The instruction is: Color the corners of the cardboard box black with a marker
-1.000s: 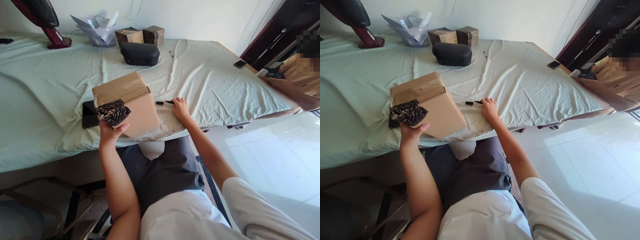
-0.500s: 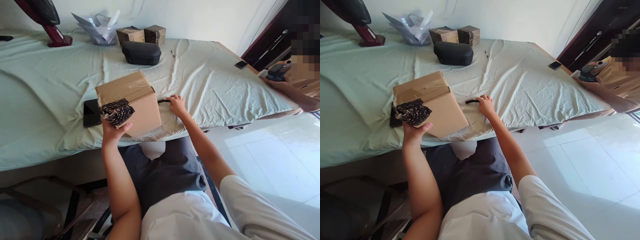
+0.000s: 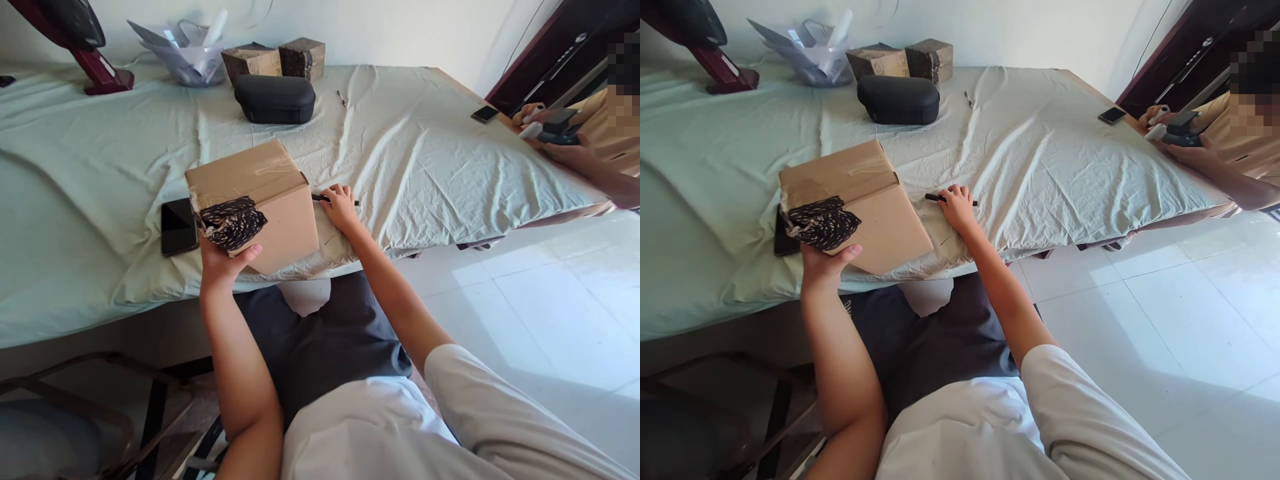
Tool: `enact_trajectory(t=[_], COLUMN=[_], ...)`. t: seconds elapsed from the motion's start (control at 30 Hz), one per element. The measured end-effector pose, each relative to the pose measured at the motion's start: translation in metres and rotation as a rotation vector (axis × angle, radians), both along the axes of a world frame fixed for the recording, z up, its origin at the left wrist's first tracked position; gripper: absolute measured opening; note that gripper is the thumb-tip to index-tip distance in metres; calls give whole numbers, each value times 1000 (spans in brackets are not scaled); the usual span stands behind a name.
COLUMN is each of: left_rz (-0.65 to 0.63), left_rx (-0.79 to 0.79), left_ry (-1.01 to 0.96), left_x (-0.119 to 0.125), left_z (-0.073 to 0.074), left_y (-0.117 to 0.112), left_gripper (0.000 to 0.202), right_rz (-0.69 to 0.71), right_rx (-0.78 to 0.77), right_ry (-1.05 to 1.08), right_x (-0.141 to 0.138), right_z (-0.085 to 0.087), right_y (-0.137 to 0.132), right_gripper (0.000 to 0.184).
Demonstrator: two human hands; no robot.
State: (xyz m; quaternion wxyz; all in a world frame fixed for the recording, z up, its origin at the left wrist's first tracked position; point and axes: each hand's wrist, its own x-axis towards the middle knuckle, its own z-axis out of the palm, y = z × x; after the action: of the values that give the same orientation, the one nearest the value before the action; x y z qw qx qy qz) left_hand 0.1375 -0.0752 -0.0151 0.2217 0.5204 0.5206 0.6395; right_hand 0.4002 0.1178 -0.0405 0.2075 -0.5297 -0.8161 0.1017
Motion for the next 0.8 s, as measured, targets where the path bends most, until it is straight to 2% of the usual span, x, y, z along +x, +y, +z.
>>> enact_trajectory(t=[0.3, 0.53, 0.7, 0.73, 0.8], left_rz=[23, 19, 0, -2, -3], left_rx=[38, 22, 42, 50, 49], left_ry=[13, 46, 27, 18, 0], left_x=[0, 0, 1, 1, 0], left_z=[-1, 0, 2, 2, 1], left_y=[1, 4, 4, 4, 4], left_gripper=[115, 121, 120, 118, 117], right_rz=[-52, -148, -232, -202, -19], right_rx=[64, 28, -1, 14, 12], right_ry=[97, 94, 115, 156, 291], right_x=[8, 3, 5, 6, 9], right_z=[3, 5, 9, 11, 15], right_y=[-1, -5, -9, -11, -17], right_gripper=[40, 38, 57, 60, 62])
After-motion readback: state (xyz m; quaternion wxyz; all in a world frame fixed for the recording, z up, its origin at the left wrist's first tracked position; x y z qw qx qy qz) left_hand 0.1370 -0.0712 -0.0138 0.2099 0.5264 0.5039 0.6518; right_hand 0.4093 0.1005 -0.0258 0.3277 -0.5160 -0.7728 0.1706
